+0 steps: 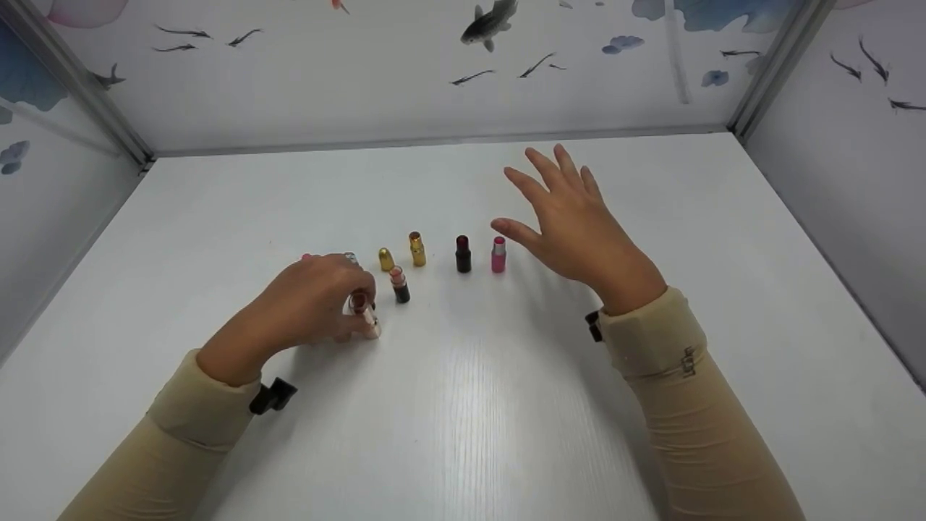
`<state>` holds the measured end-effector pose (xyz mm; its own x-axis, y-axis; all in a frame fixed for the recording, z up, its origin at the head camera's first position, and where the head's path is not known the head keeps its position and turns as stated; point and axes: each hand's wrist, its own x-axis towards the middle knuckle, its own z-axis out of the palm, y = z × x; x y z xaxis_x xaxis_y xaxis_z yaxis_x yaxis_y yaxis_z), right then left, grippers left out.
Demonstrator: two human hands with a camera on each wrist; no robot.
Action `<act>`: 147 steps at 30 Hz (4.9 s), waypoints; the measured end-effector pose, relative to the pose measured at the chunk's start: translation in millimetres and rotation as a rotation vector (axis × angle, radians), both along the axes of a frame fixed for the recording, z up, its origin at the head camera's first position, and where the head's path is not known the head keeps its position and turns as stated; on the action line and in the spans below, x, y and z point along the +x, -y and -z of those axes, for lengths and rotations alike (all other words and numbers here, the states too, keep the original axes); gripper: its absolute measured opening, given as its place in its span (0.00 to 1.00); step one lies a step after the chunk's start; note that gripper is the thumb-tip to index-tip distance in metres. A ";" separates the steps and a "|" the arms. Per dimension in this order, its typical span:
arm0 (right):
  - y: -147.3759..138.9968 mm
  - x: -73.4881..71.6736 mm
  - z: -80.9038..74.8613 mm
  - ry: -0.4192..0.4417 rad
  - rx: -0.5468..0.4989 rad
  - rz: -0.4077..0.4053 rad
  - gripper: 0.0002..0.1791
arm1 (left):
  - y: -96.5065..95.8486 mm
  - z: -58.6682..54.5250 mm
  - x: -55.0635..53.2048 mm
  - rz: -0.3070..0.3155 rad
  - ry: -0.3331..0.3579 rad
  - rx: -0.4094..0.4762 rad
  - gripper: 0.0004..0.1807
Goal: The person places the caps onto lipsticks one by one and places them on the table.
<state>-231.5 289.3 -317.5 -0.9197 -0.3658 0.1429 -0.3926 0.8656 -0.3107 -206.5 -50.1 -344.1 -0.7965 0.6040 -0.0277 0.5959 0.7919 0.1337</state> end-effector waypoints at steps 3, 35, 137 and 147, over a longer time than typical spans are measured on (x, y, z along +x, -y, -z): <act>0.5 0.3 -0.1 0.001 -0.004 -0.004 0.41 | 0.6 0.3 0.3 0.010 -0.018 0.007 0.15; 5.2 2.4 2.5 0.018 0.008 -0.025 0.41 | 12.2 -12.5 -0.9 0.022 -0.044 0.198 0.13; 142.3 -1.9 53.5 0.191 -0.138 -0.092 0.05 | 12.9 -36.0 -27.8 -0.237 0.003 0.246 0.08; 131.4 -3.9 48.0 0.249 -0.293 -0.156 0.07 | 17.6 -34.9 -25.5 -0.197 -0.016 0.369 0.10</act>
